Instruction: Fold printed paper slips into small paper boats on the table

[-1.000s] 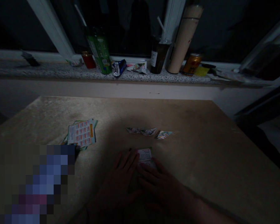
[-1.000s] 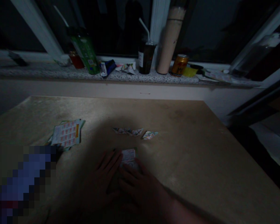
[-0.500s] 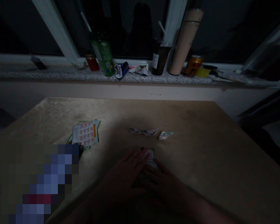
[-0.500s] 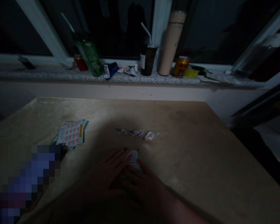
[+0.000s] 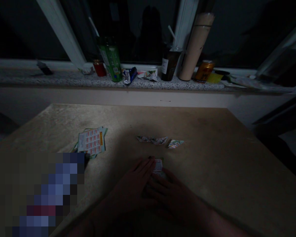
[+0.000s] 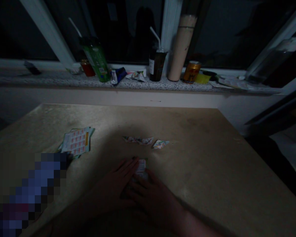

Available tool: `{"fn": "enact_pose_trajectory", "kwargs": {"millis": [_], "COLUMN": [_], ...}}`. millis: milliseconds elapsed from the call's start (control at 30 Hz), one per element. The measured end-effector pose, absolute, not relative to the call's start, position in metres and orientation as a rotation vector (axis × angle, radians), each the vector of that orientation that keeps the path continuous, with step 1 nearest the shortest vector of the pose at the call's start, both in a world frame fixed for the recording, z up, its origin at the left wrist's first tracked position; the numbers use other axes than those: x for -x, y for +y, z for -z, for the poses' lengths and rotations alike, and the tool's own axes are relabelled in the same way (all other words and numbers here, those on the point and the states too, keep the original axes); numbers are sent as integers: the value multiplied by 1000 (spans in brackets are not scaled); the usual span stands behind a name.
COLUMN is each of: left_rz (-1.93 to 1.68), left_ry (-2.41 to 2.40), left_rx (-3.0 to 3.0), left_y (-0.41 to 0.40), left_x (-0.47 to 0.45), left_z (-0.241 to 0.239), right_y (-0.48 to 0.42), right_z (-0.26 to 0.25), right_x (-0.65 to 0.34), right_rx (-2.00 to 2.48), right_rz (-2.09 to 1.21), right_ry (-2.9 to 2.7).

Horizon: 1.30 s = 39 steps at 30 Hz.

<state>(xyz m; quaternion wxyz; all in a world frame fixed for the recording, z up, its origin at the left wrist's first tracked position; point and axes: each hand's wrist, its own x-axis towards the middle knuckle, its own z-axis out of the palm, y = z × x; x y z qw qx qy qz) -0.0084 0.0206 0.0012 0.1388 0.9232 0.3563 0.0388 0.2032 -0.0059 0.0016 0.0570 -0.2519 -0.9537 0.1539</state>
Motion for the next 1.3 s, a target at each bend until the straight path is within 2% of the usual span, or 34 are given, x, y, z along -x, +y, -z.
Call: {"fn": "enact_pose_trajectory", "kwargs": {"millis": [200,600,800,1300], "left_rz": [-103,-137,-115,-109], "left_ry": [1059,1042,1060,1106], "left_rx": [-2647,-2645,-2675,-2709], "left_y": [19,20,20,17], "left_x": [7,9,8,7], "left_z": [-2,-2,-2,3], "right_y": [-7,2,8,12], "right_z": [1,1,14,23], "right_x": [-206,-208,-218,-219], "right_rx": [729,834,920,905], "right_rz": [-366,-536,-358,-146], "right_ry": [-2870,-2796,-2710,-2670]}}
